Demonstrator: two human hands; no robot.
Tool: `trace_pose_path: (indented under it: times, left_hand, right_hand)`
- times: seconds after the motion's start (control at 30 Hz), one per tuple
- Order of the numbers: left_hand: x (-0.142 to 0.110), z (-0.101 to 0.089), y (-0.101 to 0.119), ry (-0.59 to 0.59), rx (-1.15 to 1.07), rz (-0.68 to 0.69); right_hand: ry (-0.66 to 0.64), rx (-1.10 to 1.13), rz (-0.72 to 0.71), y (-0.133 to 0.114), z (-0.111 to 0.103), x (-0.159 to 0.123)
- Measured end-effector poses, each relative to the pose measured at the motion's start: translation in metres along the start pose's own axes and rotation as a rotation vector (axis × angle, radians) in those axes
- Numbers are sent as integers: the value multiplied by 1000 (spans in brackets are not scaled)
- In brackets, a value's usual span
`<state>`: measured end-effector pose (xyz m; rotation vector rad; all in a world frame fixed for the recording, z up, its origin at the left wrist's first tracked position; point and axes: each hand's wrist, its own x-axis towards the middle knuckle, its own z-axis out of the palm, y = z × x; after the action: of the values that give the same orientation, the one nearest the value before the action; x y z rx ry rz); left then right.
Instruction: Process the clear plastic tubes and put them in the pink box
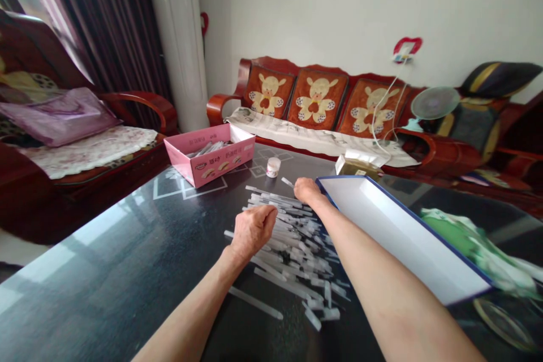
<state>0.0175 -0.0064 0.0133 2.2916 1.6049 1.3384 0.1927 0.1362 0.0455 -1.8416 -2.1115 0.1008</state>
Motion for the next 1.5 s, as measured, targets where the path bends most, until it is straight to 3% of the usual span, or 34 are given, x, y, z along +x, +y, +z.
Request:
trace_pose_path:
  times: [0.17,0.27,0.33,0.43,0.57,0.8,1.0,1.23,1.5]
  left_hand:
    - [3,-6,9,154,133,94]
    - [4,-8,15,115,215,212]
    - [4,-5,16,64,212,256]
    - [2,1,11,31,136,303]
    - [2,4,2,83,102,326]
    - [2,2,2,110,245,306]
    - [-1,0,30,105,301,330]
    - [-11,7,42,69,326,350]
    - [-8,3,33,72,382,345]
  right_hand:
    - [40,-19,-211,-16,-22,-45]
    - [144,33,-468,-29,-25,-87]
    - [205,70,-504,-33,-26,-112]
    - [259,131,-459,-30,-29,-137]
    - [315,347,-289,-9,-36,-154]
    - [95,1117,76,6,-22,-167]
    - [46,1529,354,-7,-10,-166]
    - [96,1420,256,-17,-12,-170]
    - [58,1282,94,7,-22,-164]
